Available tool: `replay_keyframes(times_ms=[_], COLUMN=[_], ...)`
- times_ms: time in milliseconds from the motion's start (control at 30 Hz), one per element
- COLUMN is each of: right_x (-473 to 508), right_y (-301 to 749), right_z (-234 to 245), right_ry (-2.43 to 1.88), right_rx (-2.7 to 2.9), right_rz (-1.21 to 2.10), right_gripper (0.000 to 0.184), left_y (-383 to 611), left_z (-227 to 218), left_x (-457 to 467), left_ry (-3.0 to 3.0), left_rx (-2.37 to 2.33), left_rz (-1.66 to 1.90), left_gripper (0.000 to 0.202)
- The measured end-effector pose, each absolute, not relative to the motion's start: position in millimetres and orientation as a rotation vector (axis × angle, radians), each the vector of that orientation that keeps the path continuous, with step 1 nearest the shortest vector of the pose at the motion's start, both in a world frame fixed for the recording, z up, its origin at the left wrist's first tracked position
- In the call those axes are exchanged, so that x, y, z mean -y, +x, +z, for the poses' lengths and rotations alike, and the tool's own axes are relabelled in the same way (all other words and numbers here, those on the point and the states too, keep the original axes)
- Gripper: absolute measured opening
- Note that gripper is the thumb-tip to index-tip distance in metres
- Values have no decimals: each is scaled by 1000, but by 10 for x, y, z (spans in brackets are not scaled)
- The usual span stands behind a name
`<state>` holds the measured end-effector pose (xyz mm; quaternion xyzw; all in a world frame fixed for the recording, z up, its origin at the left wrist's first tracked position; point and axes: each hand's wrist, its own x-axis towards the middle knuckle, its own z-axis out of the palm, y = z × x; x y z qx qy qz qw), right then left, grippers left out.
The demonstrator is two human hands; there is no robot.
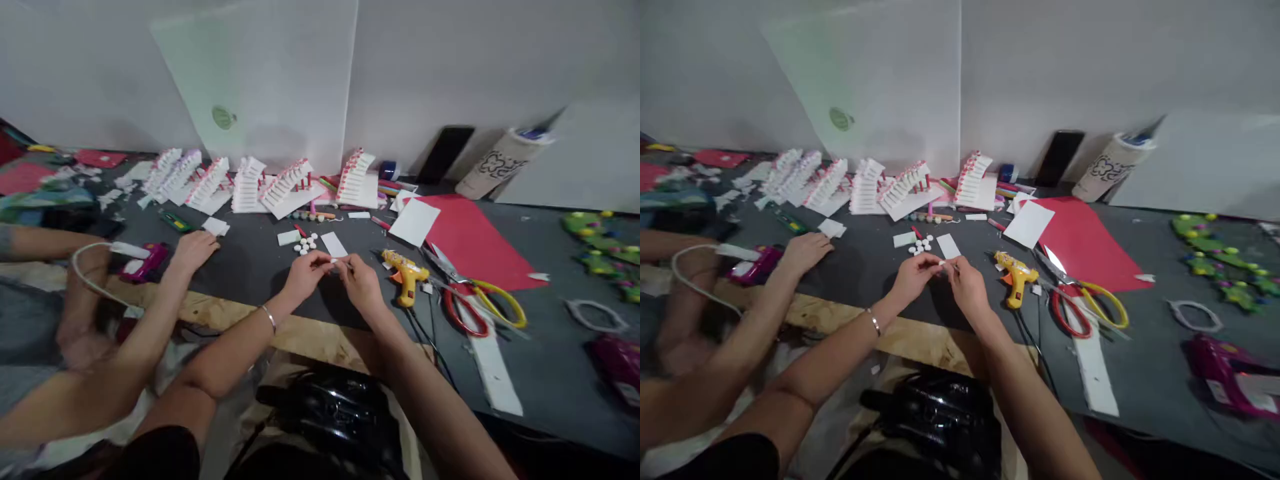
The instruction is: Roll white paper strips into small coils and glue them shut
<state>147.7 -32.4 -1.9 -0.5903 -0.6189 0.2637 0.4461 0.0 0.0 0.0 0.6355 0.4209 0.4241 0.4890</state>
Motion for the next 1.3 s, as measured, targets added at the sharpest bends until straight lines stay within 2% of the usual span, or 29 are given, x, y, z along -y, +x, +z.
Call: replay_keyframes(times_ms=[233, 433, 600, 767, 1300], right_x=[328, 302, 289, 280, 299], right_y=[1534, 1578, 1587, 1570, 1518], right_z=[26, 33, 31, 55, 78], right_ry=[-1467, -1434, -1385, -1219, -1139], right_rx=[1562, 1386, 1294, 1102, 1018], right_rz=[771, 1076, 1238, 1476, 1519], right_gripper=[26, 27, 33, 42, 43], left_y=[-1, -45, -94, -81, -15], left_z=[-94, -135, -81, -56, -68], left_x=[-62, -74, -69, -45, 28], left_ry=[1447, 1689, 2174, 2274, 2145], left_rx=[-897, -895, -863, -907, -1083], left_rz=[928, 978, 1037, 1117, 1222], left_gripper=[25, 34, 21, 22, 17])
